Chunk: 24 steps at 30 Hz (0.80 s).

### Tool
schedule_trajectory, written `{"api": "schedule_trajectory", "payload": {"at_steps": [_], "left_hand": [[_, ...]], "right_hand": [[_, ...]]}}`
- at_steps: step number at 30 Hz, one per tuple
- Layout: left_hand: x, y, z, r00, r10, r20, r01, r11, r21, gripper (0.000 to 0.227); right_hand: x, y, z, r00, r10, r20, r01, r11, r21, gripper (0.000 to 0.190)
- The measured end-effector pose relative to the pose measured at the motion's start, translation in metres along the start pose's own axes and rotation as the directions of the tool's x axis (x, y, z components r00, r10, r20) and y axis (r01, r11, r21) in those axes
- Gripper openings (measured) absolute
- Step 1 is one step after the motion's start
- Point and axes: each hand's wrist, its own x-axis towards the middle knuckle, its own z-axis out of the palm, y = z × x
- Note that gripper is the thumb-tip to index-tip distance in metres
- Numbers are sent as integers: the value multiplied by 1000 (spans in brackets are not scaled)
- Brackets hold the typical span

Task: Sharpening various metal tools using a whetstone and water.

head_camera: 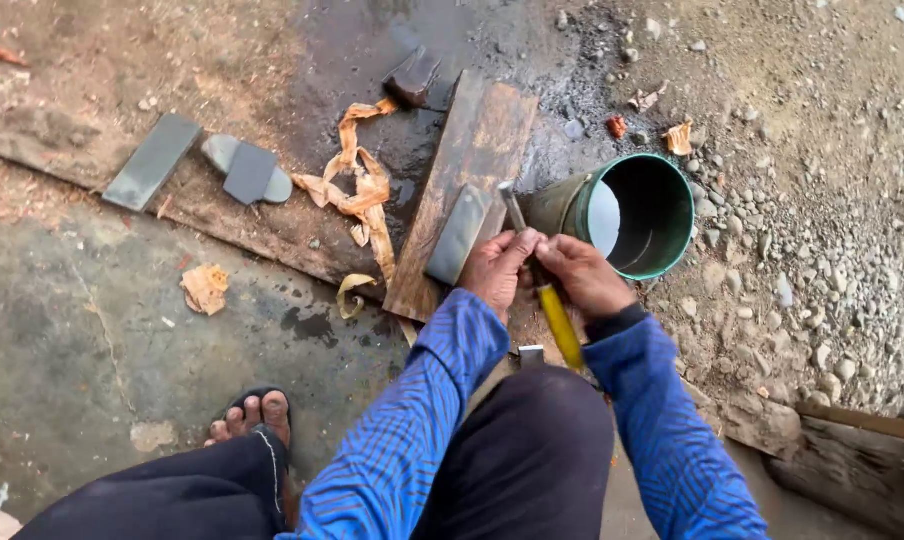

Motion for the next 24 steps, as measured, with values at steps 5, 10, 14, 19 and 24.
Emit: {"api": "schedule_trajectory", "payload": {"at_steps": [5, 10, 14, 19, 24], "left_hand": [[28, -44, -8, 953, 156, -258, -223, 940, -258, 32], [40, -56, -21, 912, 1, -411, -71, 985, -156, 58], [42, -65, -32, 900, -113, -421, 51, 986, -156, 55], [52, -74, -35, 939, -87, -334, -36, 938, -345, 33], [55, -56, -22, 969, -162, -187, 15, 791, -612, 19]], "right_hand": [[30, -17, -82, 845, -271, -460, 17, 875, -483, 24], [111, 40, -169, 907, 169, -385, -381, 717, -584, 27], [120, 43, -170, 894, 141, -425, -409, 644, -646, 35], [65, -1, -135, 988, 135, 74, -154, 881, 447, 39], [23, -64, 33, 964, 242, -112, -212, 951, 227, 29]]}}
